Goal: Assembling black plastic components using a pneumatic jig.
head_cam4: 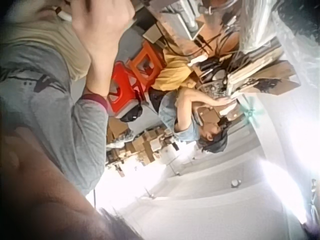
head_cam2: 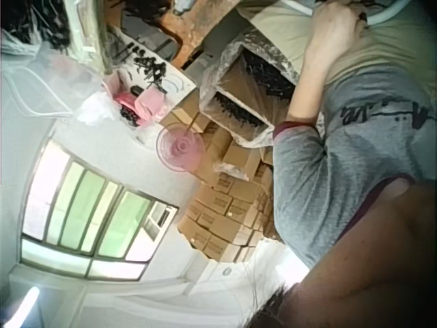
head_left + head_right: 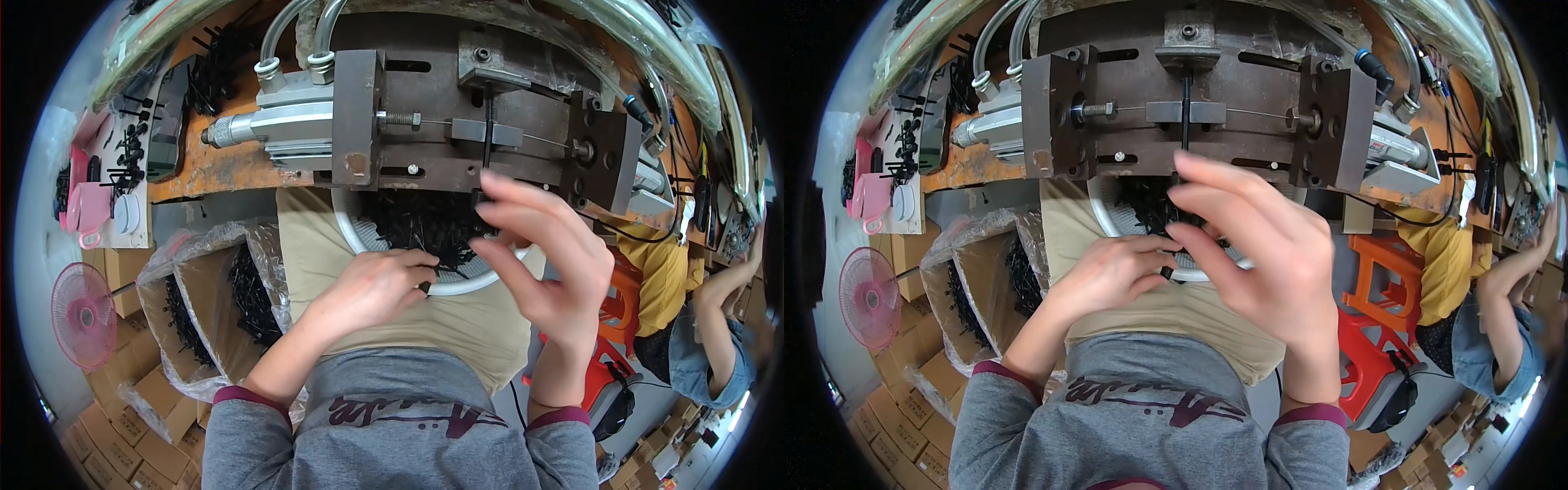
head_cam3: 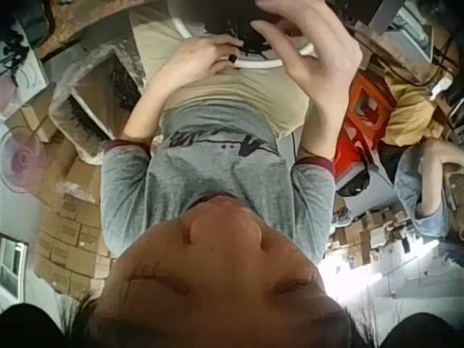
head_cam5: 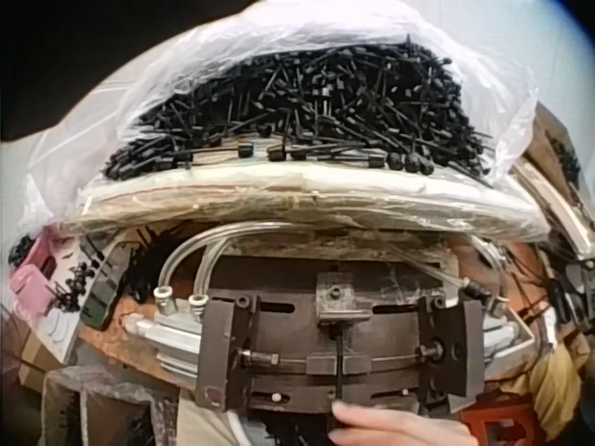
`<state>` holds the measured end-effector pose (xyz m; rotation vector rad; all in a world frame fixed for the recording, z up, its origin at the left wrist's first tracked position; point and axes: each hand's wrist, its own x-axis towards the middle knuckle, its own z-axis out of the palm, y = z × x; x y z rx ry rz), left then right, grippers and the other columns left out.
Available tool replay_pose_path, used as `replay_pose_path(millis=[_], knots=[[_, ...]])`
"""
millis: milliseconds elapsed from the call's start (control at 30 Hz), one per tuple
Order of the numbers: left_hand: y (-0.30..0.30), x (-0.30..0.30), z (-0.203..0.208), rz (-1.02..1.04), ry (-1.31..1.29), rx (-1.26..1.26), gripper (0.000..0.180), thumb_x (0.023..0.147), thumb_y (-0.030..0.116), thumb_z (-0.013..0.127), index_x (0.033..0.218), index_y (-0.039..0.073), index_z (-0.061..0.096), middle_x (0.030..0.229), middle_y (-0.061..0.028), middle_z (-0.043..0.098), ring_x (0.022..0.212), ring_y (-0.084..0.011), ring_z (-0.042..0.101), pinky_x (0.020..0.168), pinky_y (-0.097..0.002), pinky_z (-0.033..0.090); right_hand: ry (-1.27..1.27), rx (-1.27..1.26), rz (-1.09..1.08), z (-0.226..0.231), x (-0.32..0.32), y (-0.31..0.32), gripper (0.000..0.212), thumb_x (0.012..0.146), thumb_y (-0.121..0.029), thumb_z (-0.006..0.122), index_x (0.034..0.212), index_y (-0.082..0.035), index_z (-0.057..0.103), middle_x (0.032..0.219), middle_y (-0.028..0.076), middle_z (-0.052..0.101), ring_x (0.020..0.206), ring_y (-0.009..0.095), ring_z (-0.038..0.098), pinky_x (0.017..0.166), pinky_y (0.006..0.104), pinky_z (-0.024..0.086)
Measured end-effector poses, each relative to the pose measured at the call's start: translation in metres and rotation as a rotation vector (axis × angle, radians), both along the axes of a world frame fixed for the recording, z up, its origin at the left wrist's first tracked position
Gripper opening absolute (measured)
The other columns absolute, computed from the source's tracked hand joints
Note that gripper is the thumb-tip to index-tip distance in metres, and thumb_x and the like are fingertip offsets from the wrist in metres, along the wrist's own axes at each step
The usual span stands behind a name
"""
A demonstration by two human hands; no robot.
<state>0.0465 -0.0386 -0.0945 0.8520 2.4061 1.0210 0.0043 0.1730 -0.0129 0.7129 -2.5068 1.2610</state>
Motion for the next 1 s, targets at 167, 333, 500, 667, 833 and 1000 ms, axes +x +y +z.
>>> replay_pose_path(millis=[167,333,500,667,833,1000], knots=[[-0.004,0.006,-0.024,0.131,-0.032,-0.016,0.022,0.077,0.011,0.072,0.098,0.005,0.070,0.122,-0.0054,0.063,0.094,-0.0256,0.067,0.078,-0.0369,0.054,-0.537,-0.392,-0.365,-0.068,0.033,0.037,0.013,0.080,0.002,0.072,0.092,0.004,0.068,0.081,0.011,0.069,0.061,0.009,0.062,0.055,0.0216,0.049],[0.000,0.011,-0.041,0.214,0.055,-0.019,0.030,0.078,0.012,0.072,0.107,0.005,0.068,0.126,-0.0090,0.058,0.099,-0.0299,0.065,0.083,-0.0388,0.055,-0.628,0.030,-0.504,-0.155,0.032,0.053,0.016,0.084,-0.001,0.068,0.098,0.007,0.065,0.074,0.012,0.067,0.058,0.014,0.066,0.055,0.0258,0.051],[0.008,0.011,-0.037,0.264,0.135,0.026,0.047,0.079,0.015,0.073,0.124,0.011,0.060,0.129,-0.0072,0.058,0.088,-0.0245,0.067,0.074,-0.0360,0.056,-0.815,0.042,-0.541,-0.213,0.014,0.051,0.013,0.086,0.000,0.063,0.097,0.008,0.063,0.070,0.013,0.066,0.048,0.017,0.064,0.044,0.0277,0.051],[0.003,0.016,-0.034,0.263,0.071,0.021,0.049,0.080,0.016,0.073,0.126,0.010,0.059,0.125,-0.0077,0.061,0.085,-0.0239,0.067,0.074,-0.0353,0.056,-0.839,-0.074,-0.528,-0.216,0.015,0.051,0.008,0.086,0.000,0.063,0.091,0.007,0.063,0.062,0.012,0.064,0.049,0.016,0.064,0.044,0.0275,0.050],[0.001,0.021,-0.030,0.240,0.071,0.091,0.046,0.080,0.015,0.074,0.123,0.007,0.061,0.122,-0.0083,0.062,0.089,-0.0234,0.067,0.078,-0.0346,0.056,-0.857,-0.372,-0.494,-0.154,0.028,0.050,0.007,0.090,0.003,0.059,0.094,0.007,0.062,0.070,0.007,0.065,0.055,0.011,0.061,0.048,0.0240,0.048],[0.026,0.022,-0.003,0.249,-0.036,0.410,0.048,0.078,0.008,0.076,0.124,0.005,0.063,0.121,-0.0106,0.064,0.095,-0.0235,0.068,0.081,-0.0337,0.056,-0.928,-0.745,-0.290,-0.104,0.045,0.055,0.010,0.092,-0.002,0.060,0.100,0.004,0.061,0.081,0.010,0.066,0.057,0.012,0.060,0.052,0.0229,0.047]])
